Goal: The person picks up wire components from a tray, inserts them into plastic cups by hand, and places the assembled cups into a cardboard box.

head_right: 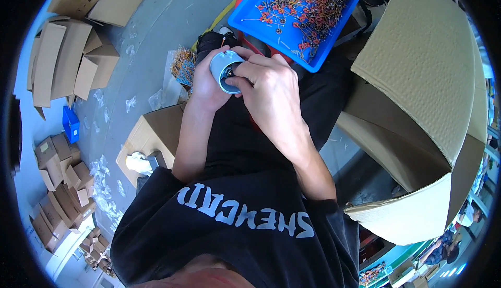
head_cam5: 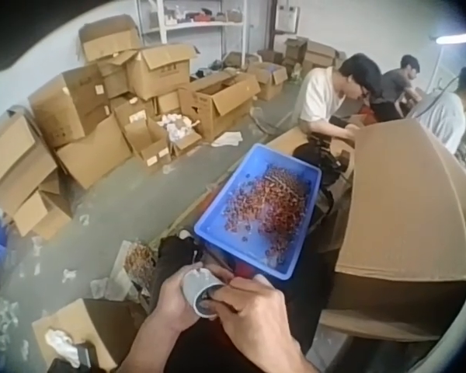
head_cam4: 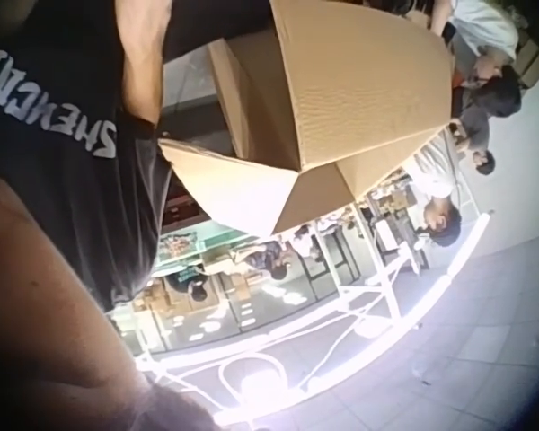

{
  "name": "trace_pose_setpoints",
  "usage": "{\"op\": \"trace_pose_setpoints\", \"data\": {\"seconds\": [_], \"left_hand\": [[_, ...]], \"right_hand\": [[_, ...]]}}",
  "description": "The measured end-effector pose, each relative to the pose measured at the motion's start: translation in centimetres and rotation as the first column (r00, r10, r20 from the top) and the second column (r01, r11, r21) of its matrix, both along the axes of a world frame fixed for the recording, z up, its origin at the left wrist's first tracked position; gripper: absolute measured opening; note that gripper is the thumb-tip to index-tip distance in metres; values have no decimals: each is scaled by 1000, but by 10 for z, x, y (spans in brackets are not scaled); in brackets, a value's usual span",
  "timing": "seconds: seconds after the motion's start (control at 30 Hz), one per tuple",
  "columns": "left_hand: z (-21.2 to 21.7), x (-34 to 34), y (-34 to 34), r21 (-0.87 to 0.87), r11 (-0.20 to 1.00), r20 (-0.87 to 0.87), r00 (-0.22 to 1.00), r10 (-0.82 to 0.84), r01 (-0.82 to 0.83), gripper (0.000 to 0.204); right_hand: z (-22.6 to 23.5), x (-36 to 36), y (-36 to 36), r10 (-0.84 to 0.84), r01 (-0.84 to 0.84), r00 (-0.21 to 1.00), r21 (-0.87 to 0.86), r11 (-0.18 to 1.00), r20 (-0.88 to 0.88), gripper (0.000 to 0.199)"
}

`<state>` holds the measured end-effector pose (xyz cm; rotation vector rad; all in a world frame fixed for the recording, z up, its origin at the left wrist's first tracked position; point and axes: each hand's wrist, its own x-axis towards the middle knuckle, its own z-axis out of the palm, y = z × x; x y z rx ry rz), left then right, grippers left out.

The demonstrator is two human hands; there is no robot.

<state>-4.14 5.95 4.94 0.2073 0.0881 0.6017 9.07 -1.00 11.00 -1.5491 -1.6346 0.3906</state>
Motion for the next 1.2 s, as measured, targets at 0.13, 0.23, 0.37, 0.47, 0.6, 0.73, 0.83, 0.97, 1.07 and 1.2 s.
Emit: {"op": "trace_pose_setpoints", "data": {"seconds": [0.13,0.23,0.37,0.47,0.6,0.73,0.83,0.97,1.07,1.2], "left_hand": [[-2,-1,1,52,999,-79,997,3,2,52],[-6,1,-1,19,1000,-114,993,0,2,52],[-4,6,-5,28,990,-381,914,141,-141,43],[-6,-6,2,282,957,-236,962,141,-71,46],[2,5,-1,-168,978,-259,963,75,-121,49],[2,-1,2,-9,1000,-234,972,15,-18,53],[13,0,-9,198,975,-460,869,184,-102,49],[19,2,-27,649,759,-570,622,536,-60,48],[17,6,-29,779,627,-531,517,672,-15,51],[11,8,-26,788,614,-514,489,704,-56,54]], "right_hand": [[-3,0,1,3,-3,1000,-11,1000,-6,16],[-1,-6,0,-68,70,994,-11,997,90,19],[11,2,-10,-1,1,1000,-92,996,0,38],[15,4,-6,-12,14,998,29,999,-68,51],[-4,10,-2,59,-57,998,74,996,-20,64],[-8,10,0,86,-85,996,73,994,-3,64],[-13,11,0,53,-51,997,60,997,-47,62],[-25,13,3,22,-16,995,67,998,-93,60],[-29,12,4,50,-42,997,145,989,-50,59],[-34,10,5,32,-25,997,111,994,-66,60]]}}
